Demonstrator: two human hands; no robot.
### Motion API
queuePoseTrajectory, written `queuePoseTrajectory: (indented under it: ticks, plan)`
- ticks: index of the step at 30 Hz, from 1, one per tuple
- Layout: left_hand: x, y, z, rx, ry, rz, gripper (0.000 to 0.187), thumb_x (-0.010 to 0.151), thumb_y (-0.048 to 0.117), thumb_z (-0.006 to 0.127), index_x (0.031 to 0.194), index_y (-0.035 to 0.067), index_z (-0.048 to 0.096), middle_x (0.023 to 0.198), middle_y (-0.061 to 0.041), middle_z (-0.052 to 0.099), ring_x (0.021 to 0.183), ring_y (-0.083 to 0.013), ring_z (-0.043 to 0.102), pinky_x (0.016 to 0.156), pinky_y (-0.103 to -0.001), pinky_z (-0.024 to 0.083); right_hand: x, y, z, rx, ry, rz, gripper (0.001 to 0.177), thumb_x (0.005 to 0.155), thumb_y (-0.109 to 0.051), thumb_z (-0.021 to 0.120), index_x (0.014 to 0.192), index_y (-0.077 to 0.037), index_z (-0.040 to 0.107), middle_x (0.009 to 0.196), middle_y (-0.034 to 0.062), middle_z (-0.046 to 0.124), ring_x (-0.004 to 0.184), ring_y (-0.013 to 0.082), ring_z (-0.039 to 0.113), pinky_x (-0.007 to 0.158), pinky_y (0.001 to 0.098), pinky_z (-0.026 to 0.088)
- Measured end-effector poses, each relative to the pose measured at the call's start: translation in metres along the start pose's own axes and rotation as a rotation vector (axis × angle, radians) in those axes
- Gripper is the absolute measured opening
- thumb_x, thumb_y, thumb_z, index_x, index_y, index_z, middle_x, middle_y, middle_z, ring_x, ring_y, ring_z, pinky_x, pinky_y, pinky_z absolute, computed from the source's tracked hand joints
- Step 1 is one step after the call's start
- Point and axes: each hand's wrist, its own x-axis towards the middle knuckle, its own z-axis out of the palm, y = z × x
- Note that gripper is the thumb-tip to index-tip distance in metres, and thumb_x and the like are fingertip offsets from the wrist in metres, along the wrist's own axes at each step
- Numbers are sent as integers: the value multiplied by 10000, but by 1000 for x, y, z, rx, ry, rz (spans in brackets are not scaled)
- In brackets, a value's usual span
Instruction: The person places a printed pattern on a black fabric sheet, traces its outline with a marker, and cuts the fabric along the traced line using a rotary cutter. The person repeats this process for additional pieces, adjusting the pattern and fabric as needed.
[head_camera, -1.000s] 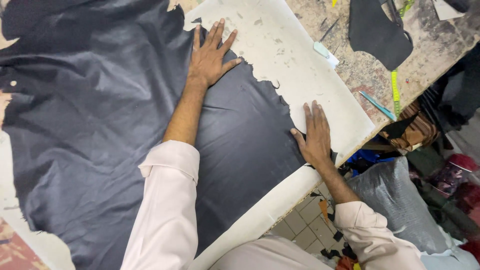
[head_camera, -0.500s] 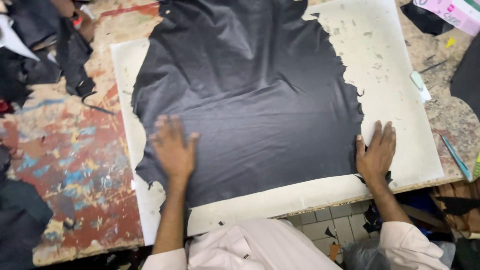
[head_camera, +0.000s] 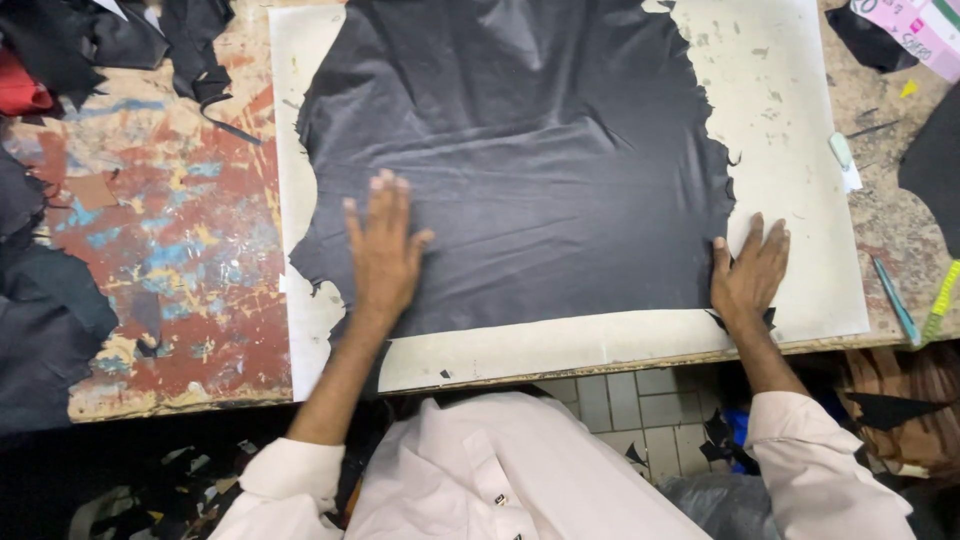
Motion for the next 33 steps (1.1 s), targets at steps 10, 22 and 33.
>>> queuePoseTrajectory:
  ticks: [10, 22, 33]
  plan:
    - [-91, 15, 0, 112, -20, -509, 783, 1094, 483, 373, 1650, -18, 145, 1744, -206, 73, 1625, -331, 48, 1283, -553, 28, 5, 6, 7, -39, -37, 25, 748, 1097, -495, 472, 1656, -47, 255, 1677, 333, 134, 1555, 492, 129, 1253, 610, 134]
    - [-61, 65, 19, 128, -40, -487, 825, 1082, 462, 420, 1635, -82, 140, 1732, -272, 56, 1619, -375, 15, 1246, -644, -15, -13, 44, -87, 158, -213, 32, 581, 896, -327, 762, 1373, -56, 568, 1278, 218, 548, 1058, 372, 650, 874, 444, 538]
    - [31, 298, 183, 211, -61, -432, 881, 1024, 653, 404, 1637, 50, 217, 1698, -242, 143, 1585, -363, 108, 1238, -627, 32, -4, 57, -86, 180, -283, -200, 210, 980, -241, 652, 971, -37, 600, 919, 135, 624, 859, 348, 630, 711, 495, 519]
